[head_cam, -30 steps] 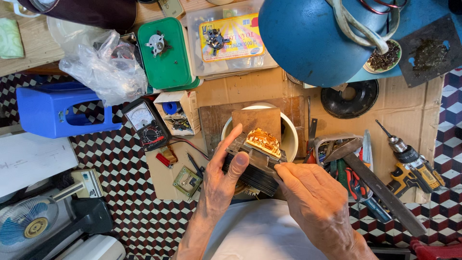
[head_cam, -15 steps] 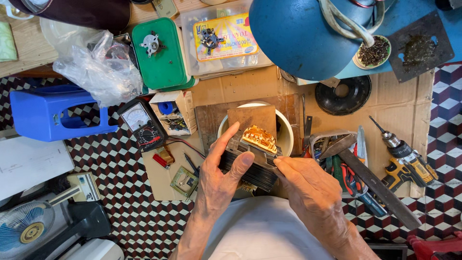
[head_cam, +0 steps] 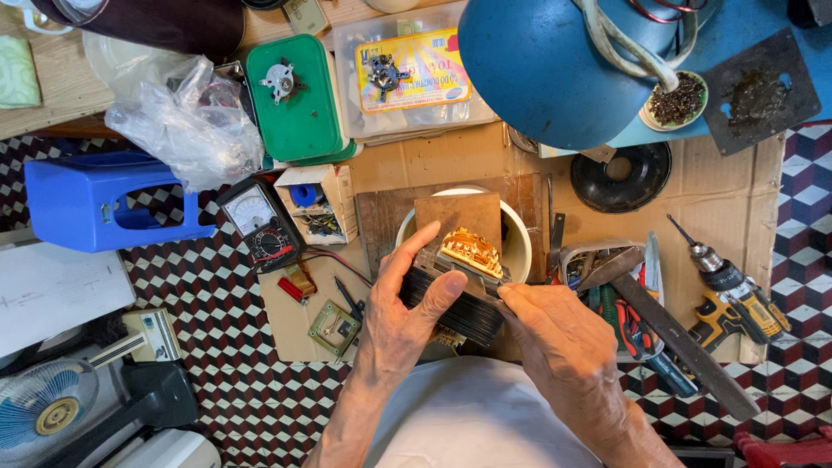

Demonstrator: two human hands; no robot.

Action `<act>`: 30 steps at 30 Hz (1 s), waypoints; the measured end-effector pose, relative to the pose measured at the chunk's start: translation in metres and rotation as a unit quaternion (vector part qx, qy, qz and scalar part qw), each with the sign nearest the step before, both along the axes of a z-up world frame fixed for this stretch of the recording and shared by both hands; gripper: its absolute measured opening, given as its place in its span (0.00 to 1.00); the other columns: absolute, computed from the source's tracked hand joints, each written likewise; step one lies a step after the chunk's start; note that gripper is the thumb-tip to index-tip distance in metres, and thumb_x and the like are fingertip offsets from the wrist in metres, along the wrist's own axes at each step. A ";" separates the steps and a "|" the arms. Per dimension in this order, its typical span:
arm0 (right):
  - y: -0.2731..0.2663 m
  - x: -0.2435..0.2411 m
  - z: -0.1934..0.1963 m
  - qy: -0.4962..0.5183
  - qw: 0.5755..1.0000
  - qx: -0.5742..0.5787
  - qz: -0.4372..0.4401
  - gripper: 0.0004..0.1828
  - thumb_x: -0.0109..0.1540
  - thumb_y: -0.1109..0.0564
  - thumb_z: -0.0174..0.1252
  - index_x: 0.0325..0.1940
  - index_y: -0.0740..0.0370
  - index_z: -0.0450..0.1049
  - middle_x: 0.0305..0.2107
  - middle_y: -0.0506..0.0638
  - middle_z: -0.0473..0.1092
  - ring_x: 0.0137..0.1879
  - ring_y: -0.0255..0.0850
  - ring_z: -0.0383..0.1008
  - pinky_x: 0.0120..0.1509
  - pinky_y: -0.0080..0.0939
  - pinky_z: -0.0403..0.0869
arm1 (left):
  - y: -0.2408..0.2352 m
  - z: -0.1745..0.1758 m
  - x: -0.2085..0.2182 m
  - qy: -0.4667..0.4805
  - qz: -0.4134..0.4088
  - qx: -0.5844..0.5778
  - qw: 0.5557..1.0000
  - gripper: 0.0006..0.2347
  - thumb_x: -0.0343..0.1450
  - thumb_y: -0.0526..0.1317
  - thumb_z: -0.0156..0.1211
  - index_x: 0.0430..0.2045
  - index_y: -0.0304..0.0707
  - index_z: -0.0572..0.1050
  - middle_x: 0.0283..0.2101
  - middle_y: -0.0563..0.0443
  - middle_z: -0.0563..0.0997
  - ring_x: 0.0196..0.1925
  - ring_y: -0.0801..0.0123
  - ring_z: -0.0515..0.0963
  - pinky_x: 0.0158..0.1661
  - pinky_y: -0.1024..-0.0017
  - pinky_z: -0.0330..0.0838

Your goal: The person holds a black finned electronic component and repeatedly taps a metal plate against its edge using a hammer. The person rotates the component to work on different sides and continues tapping along the edges.

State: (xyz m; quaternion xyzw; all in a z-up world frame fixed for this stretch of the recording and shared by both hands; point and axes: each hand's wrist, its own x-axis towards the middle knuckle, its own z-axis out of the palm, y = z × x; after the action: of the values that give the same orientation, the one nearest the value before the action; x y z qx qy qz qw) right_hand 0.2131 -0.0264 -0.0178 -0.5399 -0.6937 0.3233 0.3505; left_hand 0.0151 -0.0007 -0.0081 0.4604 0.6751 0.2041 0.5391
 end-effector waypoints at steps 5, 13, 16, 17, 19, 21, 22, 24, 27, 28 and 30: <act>-0.003 -0.002 0.001 -0.037 0.999 0.000 0.016 0.20 0.53 0.70 0.67 0.48 0.67 0.75 0.39 0.57 0.75 0.43 0.51 0.77 0.46 0.45 0.76 | 0.000 -0.001 -0.006 -0.050 0.016 0.002 0.999 0.38 0.67 0.67 0.56 0.65 0.37 0.68 0.63 0.38 0.73 0.65 0.58 0.75 0.63 0.66 0.67; 0.000 0.000 0.001 -0.022 1.000 0.000 0.008 0.20 0.54 0.70 0.66 0.49 0.67 0.74 0.40 0.57 0.76 0.43 0.51 0.77 0.46 0.45 0.76 | -0.001 -0.005 -0.004 0.006 0.000 0.010 1.000 0.38 0.67 0.66 0.57 0.65 0.35 0.69 0.62 0.38 0.74 0.64 0.59 0.75 0.63 0.66 0.66; -0.002 -0.001 0.001 -0.007 1.000 -0.005 -0.003 0.20 0.54 0.71 0.66 0.50 0.68 0.74 0.41 0.57 0.76 0.44 0.50 0.78 0.47 0.44 0.76 | -0.003 -0.006 -0.004 0.015 -0.024 0.051 0.998 0.37 0.69 0.64 0.57 0.65 0.33 0.68 0.65 0.37 0.72 0.68 0.57 0.70 0.66 0.64 0.62; -0.001 -0.002 0.001 -0.006 1.000 -0.008 -0.007 0.20 0.55 0.70 0.66 0.51 0.68 0.74 0.41 0.57 0.76 0.44 0.50 0.78 0.46 0.43 0.76 | -0.002 -0.007 -0.006 0.003 -0.017 0.044 0.999 0.37 0.69 0.64 0.57 0.65 0.33 0.68 0.65 0.38 0.73 0.68 0.57 0.71 0.66 0.64 0.62; -0.001 -0.002 0.001 -0.036 0.999 0.004 0.015 0.20 0.54 0.70 0.66 0.49 0.68 0.74 0.40 0.57 0.76 0.43 0.51 0.77 0.46 0.45 0.76 | 0.000 -0.007 -0.010 -0.022 -0.005 0.026 0.999 0.36 0.69 0.65 0.57 0.64 0.33 0.69 0.66 0.38 0.73 0.68 0.58 0.72 0.66 0.64 0.62; -0.002 -0.003 0.001 -0.056 0.998 0.006 0.022 0.20 0.53 0.70 0.67 0.49 0.69 0.75 0.39 0.57 0.76 0.42 0.51 0.77 0.46 0.46 0.76 | 0.000 -0.008 -0.010 -0.028 -0.001 0.035 0.999 0.36 0.69 0.65 0.57 0.65 0.33 0.69 0.66 0.38 0.73 0.69 0.58 0.71 0.66 0.65 0.62; -0.001 -0.004 0.001 -0.061 0.998 0.004 0.019 0.20 0.52 0.70 0.67 0.49 0.69 0.75 0.39 0.58 0.75 0.42 0.52 0.77 0.45 0.46 0.76 | 0.001 -0.009 -0.010 -0.029 0.002 0.042 0.999 0.36 0.69 0.64 0.57 0.65 0.33 0.69 0.66 0.37 0.72 0.69 0.58 0.70 0.67 0.65 0.62; -0.003 -0.004 0.003 -0.060 0.998 -0.003 0.015 0.20 0.53 0.69 0.67 0.48 0.69 0.75 0.39 0.57 0.75 0.42 0.51 0.77 0.45 0.46 0.76 | -0.001 -0.007 -0.010 -0.020 0.003 0.032 0.999 0.36 0.69 0.64 0.57 0.65 0.34 0.69 0.65 0.38 0.73 0.67 0.58 0.72 0.66 0.65 0.63; -0.002 -0.001 0.000 -0.035 0.999 0.003 0.010 0.18 0.54 0.69 0.67 0.48 0.68 0.75 0.39 0.56 0.76 0.42 0.51 0.77 0.46 0.45 0.76 | 0.000 -0.007 -0.004 0.013 -0.005 0.031 0.999 0.36 0.67 0.64 0.58 0.64 0.36 0.70 0.61 0.39 0.75 0.64 0.59 0.74 0.63 0.65 0.66; -0.001 0.000 -0.001 -0.025 1.000 0.005 0.005 0.18 0.55 0.69 0.66 0.48 0.68 0.75 0.40 0.57 0.76 0.43 0.51 0.77 0.46 0.45 0.76 | -0.001 -0.007 -0.003 0.028 -0.007 0.032 0.999 0.36 0.66 0.64 0.59 0.64 0.37 0.70 0.60 0.39 0.75 0.63 0.59 0.75 0.61 0.65 0.68; -0.003 -0.001 0.000 -0.013 1.000 0.001 0.002 0.18 0.55 0.69 0.66 0.49 0.68 0.75 0.40 0.57 0.76 0.44 0.51 0.78 0.46 0.44 0.76 | -0.003 -0.005 -0.002 0.032 -0.007 0.025 0.999 0.37 0.66 0.65 0.59 0.64 0.39 0.70 0.59 0.39 0.76 0.62 0.58 0.76 0.61 0.65 0.69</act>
State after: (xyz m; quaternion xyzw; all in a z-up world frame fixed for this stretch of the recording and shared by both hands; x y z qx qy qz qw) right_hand 0.2123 -0.0290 -0.0183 -0.5425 -0.6996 0.3163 0.3408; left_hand 0.0128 -0.0040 -0.0129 0.4847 0.6839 0.2025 0.5064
